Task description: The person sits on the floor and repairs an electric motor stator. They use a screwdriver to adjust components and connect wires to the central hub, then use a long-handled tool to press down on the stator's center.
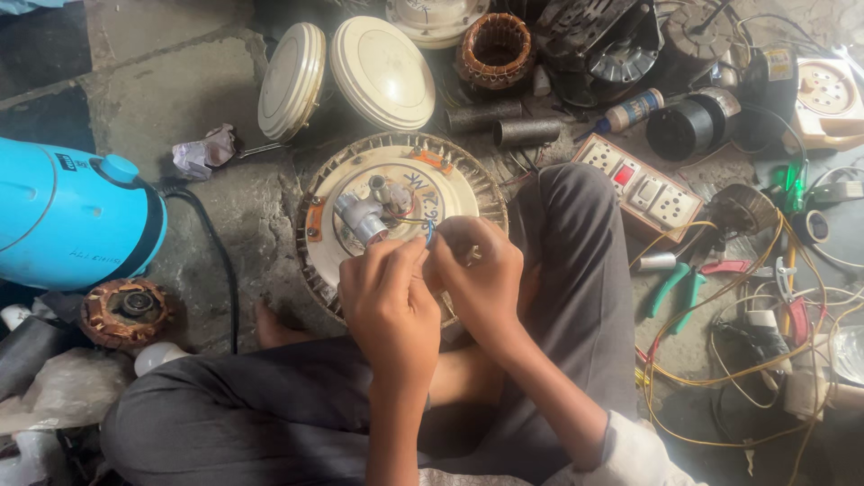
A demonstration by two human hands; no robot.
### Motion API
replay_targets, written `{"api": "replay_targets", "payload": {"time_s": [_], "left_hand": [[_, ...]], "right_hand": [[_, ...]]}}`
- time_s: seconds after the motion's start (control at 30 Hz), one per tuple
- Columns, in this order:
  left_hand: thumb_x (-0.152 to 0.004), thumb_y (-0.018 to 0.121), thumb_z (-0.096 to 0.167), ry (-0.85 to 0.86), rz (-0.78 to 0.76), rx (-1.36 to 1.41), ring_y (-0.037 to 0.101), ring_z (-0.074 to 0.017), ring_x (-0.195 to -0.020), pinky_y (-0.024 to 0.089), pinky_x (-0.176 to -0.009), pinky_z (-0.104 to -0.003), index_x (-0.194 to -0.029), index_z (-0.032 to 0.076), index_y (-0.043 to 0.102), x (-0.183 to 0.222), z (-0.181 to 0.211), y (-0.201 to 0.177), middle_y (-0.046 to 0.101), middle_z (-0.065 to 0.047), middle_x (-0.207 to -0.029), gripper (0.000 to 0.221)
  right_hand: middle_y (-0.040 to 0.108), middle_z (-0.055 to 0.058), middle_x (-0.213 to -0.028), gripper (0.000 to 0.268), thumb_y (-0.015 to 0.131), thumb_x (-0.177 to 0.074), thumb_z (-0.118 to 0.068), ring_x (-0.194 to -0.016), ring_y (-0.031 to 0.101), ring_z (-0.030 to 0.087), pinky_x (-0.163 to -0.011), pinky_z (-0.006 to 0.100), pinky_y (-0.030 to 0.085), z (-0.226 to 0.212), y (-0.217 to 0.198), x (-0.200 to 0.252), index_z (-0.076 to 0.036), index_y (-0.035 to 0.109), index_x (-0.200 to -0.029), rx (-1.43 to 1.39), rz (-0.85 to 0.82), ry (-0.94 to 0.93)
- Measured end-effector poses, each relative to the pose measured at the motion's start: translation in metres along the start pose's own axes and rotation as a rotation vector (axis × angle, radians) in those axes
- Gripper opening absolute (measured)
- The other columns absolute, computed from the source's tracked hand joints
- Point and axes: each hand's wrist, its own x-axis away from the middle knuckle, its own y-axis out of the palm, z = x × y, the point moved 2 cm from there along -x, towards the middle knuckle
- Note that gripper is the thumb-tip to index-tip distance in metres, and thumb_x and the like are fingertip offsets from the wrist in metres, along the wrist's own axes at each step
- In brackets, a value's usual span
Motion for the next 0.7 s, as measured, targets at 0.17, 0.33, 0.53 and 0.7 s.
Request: {"api": "replay_targets", "payload": {"time_s": [0.17, 0.33, 0.53, 0.7], "left_hand": [[-0.092, 0.071, 0.003, 0.002, 0.016, -0.009, 0.061, -0.0293, -0.092, 0.049, -0.083, -0.042, -0.107, 0.011, 0.073, 0.000, 0.000, -0.001, 0.069, -0.001, -0.101, 0.017], [-0.092, 0.072, 0.004, -0.001, 0.007, -0.011, 0.060, -0.0298, -0.092, 0.049, -0.084, -0.043, -0.106, 0.011, 0.073, 0.002, 0.000, 0.000, 0.069, -0.002, -0.101, 0.016], [-0.087, 0.067, -0.002, 0.008, -0.022, 0.031, 0.063, -0.0302, -0.103, 0.049, -0.092, -0.044, -0.113, 0.008, 0.073, 0.010, -0.001, 0.002, 0.068, -0.006, -0.108, 0.028], [-0.088, 0.068, -0.001, 0.108, -0.106, -0.031, 0.065, -0.0284, -0.106, 0.048, -0.094, -0.046, -0.117, 0.006, 0.072, 0.011, -0.004, -0.003, 0.069, -0.006, -0.115, 0.030]], "right_hand": [[0.070, 0.007, -0.084, 0.008, 0.074, -0.084, -0.004, -0.076, 0.065, 0.016, -0.070, 0.031, 0.052, -0.003, -0.002, 0.001, -0.005, 0.072, -0.092, 0.078, 0.018, -0.171], [0.069, 0.004, -0.082, 0.007, 0.072, -0.086, -0.004, -0.073, 0.064, 0.012, -0.067, 0.028, 0.052, -0.001, -0.005, 0.003, -0.003, 0.070, -0.092, -0.050, -0.032, -0.108], [0.070, 0.003, -0.081, 0.011, 0.068, -0.094, -0.009, -0.067, 0.063, 0.007, -0.060, 0.023, 0.052, 0.002, -0.004, 0.005, 0.001, 0.069, -0.098, -0.668, -0.166, 0.344], [0.068, 0.005, -0.078, 0.016, 0.071, -0.094, -0.012, -0.067, 0.065, 0.010, -0.062, 0.025, 0.054, 0.006, -0.007, 0.002, 0.003, 0.074, -0.099, -0.728, -0.227, 0.445]]}}
